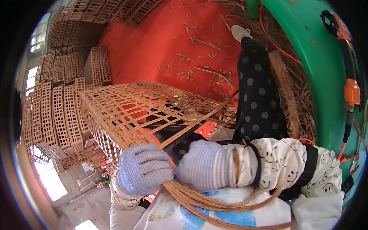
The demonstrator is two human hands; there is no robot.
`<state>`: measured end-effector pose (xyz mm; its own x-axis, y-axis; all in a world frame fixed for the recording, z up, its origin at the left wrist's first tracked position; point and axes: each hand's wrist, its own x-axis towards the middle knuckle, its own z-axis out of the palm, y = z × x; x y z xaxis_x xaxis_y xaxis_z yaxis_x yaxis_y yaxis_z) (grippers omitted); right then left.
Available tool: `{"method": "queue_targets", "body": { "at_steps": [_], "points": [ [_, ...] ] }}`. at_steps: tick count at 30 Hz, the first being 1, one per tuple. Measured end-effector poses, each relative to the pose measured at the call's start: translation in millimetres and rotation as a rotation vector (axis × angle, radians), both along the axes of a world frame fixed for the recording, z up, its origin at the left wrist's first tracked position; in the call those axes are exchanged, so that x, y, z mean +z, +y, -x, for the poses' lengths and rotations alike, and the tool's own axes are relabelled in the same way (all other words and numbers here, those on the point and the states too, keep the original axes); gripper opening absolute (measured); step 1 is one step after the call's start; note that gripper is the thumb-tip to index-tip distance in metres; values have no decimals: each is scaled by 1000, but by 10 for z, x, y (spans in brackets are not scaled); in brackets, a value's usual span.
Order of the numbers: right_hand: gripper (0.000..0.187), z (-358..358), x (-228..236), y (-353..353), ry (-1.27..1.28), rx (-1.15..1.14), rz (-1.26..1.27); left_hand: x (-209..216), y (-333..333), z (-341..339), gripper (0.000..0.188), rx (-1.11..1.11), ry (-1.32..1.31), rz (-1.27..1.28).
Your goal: Attach rattan strips to a chair frame using a pneumatic nail gun and pliers.
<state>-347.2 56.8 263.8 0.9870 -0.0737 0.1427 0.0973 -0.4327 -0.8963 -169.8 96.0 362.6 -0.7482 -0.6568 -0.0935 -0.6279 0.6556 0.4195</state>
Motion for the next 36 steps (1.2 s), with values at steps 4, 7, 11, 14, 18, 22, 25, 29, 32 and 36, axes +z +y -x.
{"method": "queue_targets", "body": {
  "at_steps": [4,7,11,14,18,22,25,29,32,36],
  "points": [
    [18,-7,-19,1,-49,-2,0,9,31,90,20,114,-145,50],
    [20,99,-221,-53,-15,2,-308,26,29,65,21,99,-216,40],
    [33,10,-665,-262,268,-652,-292,26,7,30,23,31,-225,-7],
    [33,-152,-816,-337,447,-608,-185,31,9,35,23,41,-193,26],
    [21,-90,-629,-209,420,-238,233,27,25,43,23,57,-203,37],
    [13,32,-389,69,238,-147,268,4,28,33,23,75,-183,38],
    [16,76,-442,146,327,-191,2,-10,22,29,22,86,-169,48],
    [30,139,-670,162,307,-36,-178,-16,32,21,22,102,-173,50],
    [28,136,-817,84,603,-271,-157,-2,31,25,24,99,-184,34],
    [39,26,-854,9,766,-425,6,6,25,50,27,116,-151,47]
  ]
}}
